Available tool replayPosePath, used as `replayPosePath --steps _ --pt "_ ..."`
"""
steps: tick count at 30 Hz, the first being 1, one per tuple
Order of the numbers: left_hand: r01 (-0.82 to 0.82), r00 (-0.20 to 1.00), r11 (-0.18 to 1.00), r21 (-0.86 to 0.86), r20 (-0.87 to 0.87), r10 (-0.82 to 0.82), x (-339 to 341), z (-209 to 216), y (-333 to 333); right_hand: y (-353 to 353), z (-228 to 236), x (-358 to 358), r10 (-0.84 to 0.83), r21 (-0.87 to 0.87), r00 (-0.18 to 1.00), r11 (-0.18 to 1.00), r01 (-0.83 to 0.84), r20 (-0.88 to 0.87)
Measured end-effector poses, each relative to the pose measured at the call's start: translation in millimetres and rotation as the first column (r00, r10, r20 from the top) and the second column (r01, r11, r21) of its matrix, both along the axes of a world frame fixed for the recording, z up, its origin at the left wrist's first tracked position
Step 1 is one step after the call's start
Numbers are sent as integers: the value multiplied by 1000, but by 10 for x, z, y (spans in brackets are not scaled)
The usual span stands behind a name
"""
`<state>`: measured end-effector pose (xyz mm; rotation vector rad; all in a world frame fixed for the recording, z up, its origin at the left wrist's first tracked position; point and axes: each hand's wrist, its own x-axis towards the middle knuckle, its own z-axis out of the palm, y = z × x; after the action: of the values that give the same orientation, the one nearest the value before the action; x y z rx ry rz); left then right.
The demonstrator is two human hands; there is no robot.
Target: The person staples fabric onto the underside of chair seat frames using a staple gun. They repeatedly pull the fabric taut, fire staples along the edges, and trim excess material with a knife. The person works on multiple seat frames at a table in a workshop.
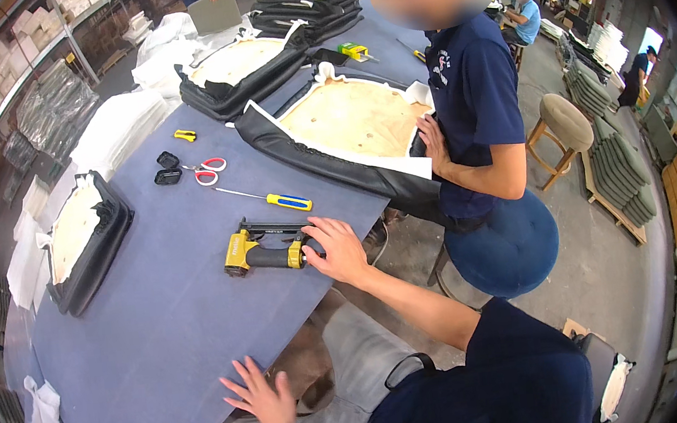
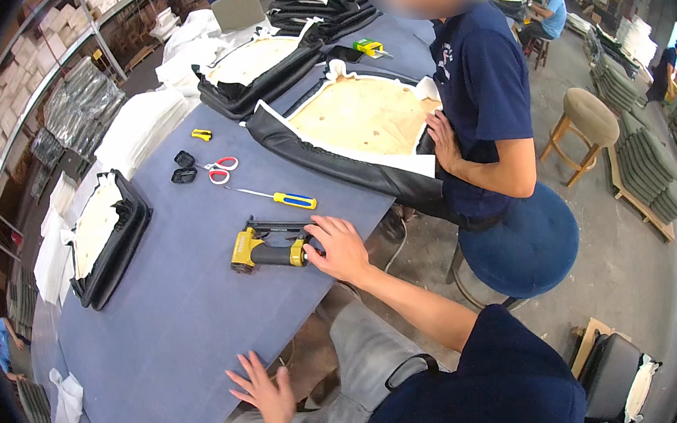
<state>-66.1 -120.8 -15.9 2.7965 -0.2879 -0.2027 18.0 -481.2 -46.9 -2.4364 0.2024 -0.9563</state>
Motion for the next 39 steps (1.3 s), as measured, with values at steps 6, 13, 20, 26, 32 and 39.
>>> replayPosePath --steps 6,13,20,26,32,39 --pt "12 997 999 42 77 -15 541 114 208 -9 24 -22 11 6 1000 1000 -11 13" --pt "-133 989 991 -11 59 134 -340 14 -194 -55 31 -66 16 9 1000 1000 -16 -11" --pt "-257 922 966 35 308 234 517 -168 702 -365 -72 259 74 765 997 642 -56 11" --pt "-436 858 900 20 311 409 1010 -303 1002 238 1281 2253 739 761 656 512 -399 -153" --pt "-368 859 929 -41 367 356 1190 -337 654 484 1386 3542 401 350 731 907 -234 -552" --pt "-476 806 874 -96 349 478 1043 -290 1003 1917 594 580 904 718 405 192 -669 135"
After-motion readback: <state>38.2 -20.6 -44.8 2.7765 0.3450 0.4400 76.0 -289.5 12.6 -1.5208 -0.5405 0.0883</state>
